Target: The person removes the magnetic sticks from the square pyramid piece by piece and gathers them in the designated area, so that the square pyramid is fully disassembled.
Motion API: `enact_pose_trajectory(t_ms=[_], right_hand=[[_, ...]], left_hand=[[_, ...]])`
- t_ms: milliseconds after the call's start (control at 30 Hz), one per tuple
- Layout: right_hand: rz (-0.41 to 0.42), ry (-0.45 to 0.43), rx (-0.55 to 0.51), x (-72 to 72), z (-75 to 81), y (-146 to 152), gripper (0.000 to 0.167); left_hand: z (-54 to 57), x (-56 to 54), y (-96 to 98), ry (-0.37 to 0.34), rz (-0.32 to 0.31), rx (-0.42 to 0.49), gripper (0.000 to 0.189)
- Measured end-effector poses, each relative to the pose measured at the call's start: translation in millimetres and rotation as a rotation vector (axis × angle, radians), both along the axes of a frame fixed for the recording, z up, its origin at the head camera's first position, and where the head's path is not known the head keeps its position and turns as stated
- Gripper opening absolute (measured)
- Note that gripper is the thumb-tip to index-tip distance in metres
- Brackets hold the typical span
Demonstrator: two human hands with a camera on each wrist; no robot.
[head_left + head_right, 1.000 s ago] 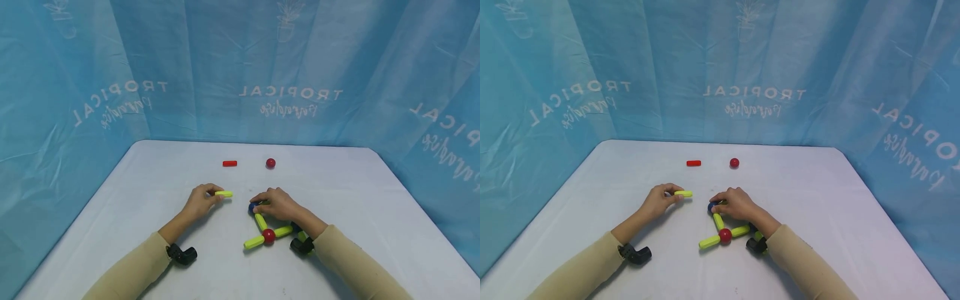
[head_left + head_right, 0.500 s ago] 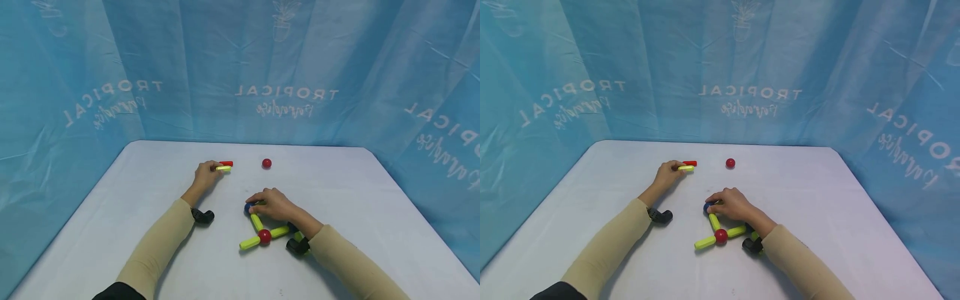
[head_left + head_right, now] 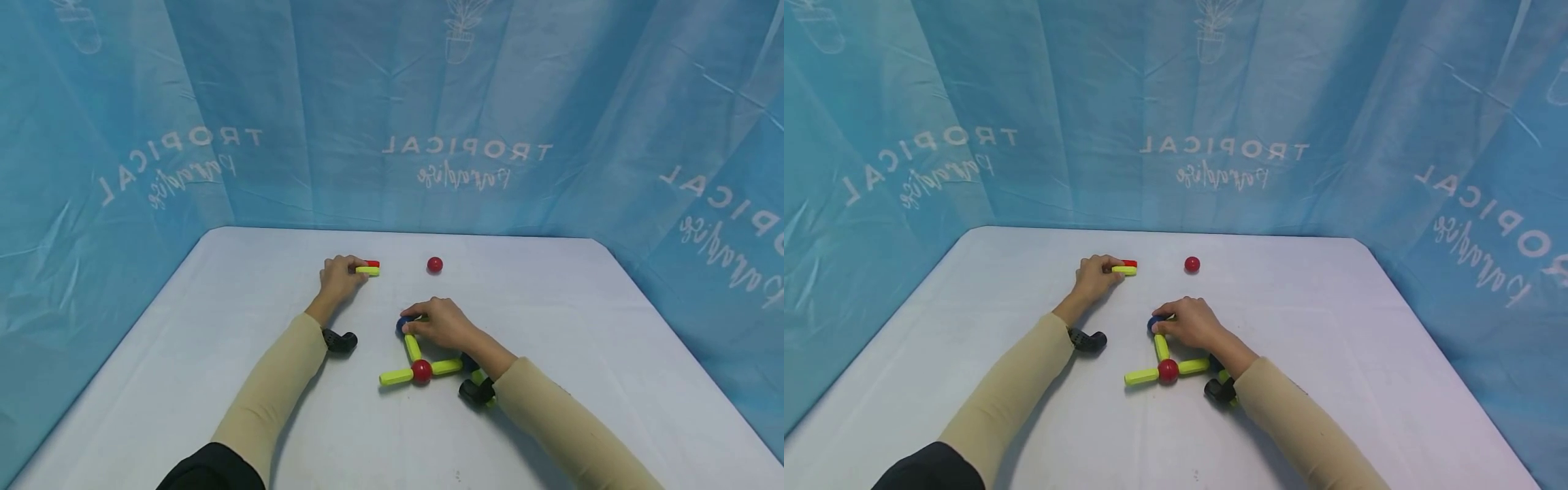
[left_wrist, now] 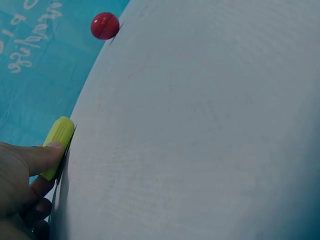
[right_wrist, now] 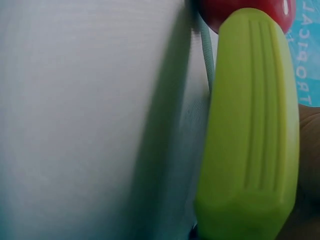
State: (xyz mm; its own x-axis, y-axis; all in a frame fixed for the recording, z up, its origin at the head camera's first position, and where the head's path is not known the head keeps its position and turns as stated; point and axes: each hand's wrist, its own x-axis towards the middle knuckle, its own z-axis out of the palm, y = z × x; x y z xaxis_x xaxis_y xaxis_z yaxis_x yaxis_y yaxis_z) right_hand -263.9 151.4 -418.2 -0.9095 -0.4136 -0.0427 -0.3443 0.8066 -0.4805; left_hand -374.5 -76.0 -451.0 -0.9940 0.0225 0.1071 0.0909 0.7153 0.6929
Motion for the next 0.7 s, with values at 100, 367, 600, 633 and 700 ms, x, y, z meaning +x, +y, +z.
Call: enact_pose_trajectory(t_ms=[100, 367, 600, 633, 700], right_hand=[[-0.006, 0.005, -0.007, -0.2, 0.1, 0, 0.039], [-0.042, 0.041, -0.074, 25.5, 14.2, 13, 0.046], [0.101, 0.068, -0.059, 65.0, 12.2, 25, 0.044], [0.117, 0.069, -0.047, 69.2, 10.8, 26, 0.044], [0.152, 0.072, -0.023, 75.4, 8.2, 26, 0.042]], left_hand=[[0.3, 0.5, -0.3, 0.009, -0.005, -0.014, 0.027], [-1.2, 1.3, 0.6, 0.039, -0.007, -0.043, 0.026], [-0.4, 2.6, -2.1, 0.032, -0.015, -0.048, 0.027], [-0.1, 2.6, -2.1, 0.032, -0.016, -0.052, 0.027], [0.0, 2.7, -1.8, 0.032, -0.018, -0.061, 0.028]])
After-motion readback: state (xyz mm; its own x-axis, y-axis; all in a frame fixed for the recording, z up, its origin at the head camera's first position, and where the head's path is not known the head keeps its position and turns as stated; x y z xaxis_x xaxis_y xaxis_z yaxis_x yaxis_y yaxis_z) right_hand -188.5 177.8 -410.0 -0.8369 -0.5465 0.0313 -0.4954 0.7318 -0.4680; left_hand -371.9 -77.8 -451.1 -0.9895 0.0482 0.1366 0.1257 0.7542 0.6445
